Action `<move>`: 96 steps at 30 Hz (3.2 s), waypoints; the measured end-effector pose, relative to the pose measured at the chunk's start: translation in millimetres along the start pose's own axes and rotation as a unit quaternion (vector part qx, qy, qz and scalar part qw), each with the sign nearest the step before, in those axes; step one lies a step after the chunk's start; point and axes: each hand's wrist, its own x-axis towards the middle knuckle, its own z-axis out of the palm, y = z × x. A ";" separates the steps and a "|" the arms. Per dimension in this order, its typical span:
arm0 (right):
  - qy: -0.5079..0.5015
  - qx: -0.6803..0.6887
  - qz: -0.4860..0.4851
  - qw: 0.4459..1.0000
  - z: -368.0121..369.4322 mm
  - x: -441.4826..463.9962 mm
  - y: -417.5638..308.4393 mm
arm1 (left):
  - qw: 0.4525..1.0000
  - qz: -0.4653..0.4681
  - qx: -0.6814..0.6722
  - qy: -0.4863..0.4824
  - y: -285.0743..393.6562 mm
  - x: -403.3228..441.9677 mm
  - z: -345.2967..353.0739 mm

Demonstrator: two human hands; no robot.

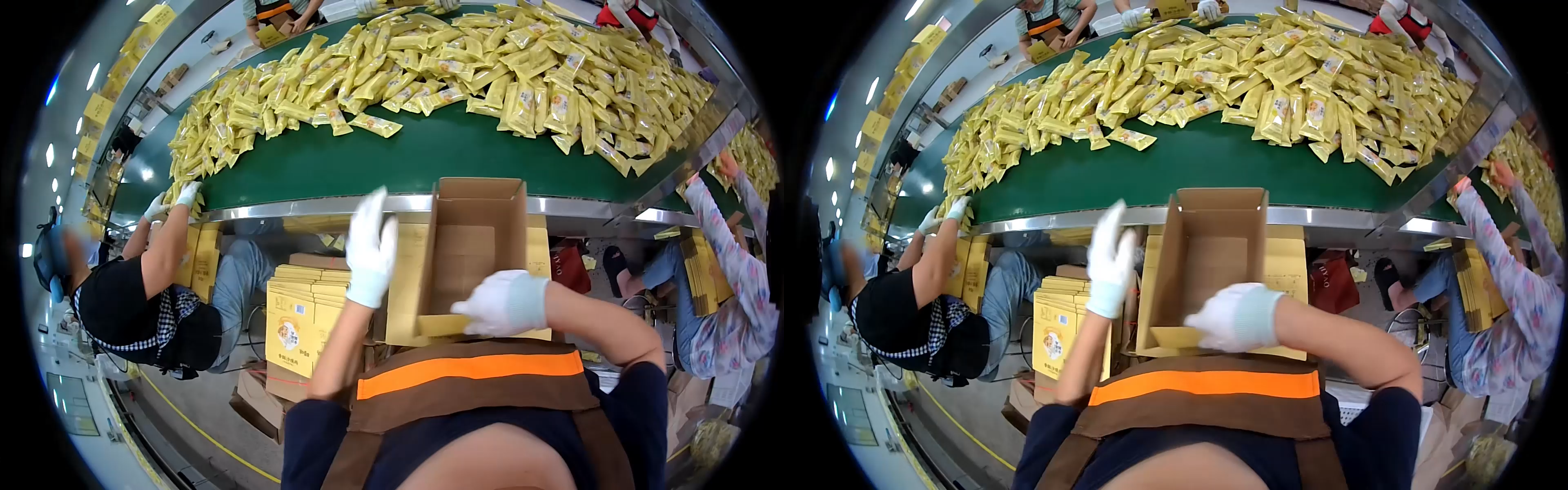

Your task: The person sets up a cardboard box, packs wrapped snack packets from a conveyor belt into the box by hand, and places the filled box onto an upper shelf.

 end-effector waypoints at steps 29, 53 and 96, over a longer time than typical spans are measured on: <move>0.666 0.156 0.562 0.464 -35.5 -56.0 423.3 | 0.984 -0.179 0.014 -0.018 -220.0 158.0 83.1; 0.543 0.123 0.180 0.811 -150.8 56.2 349.6 | 0.942 -0.032 0.322 -0.086 -112.7 165.6 151.7; 0.256 -0.054 0.324 0.909 -24.4 -26.9 287.4 | 0.909 0.080 0.240 -0.331 -80.6 131.5 102.2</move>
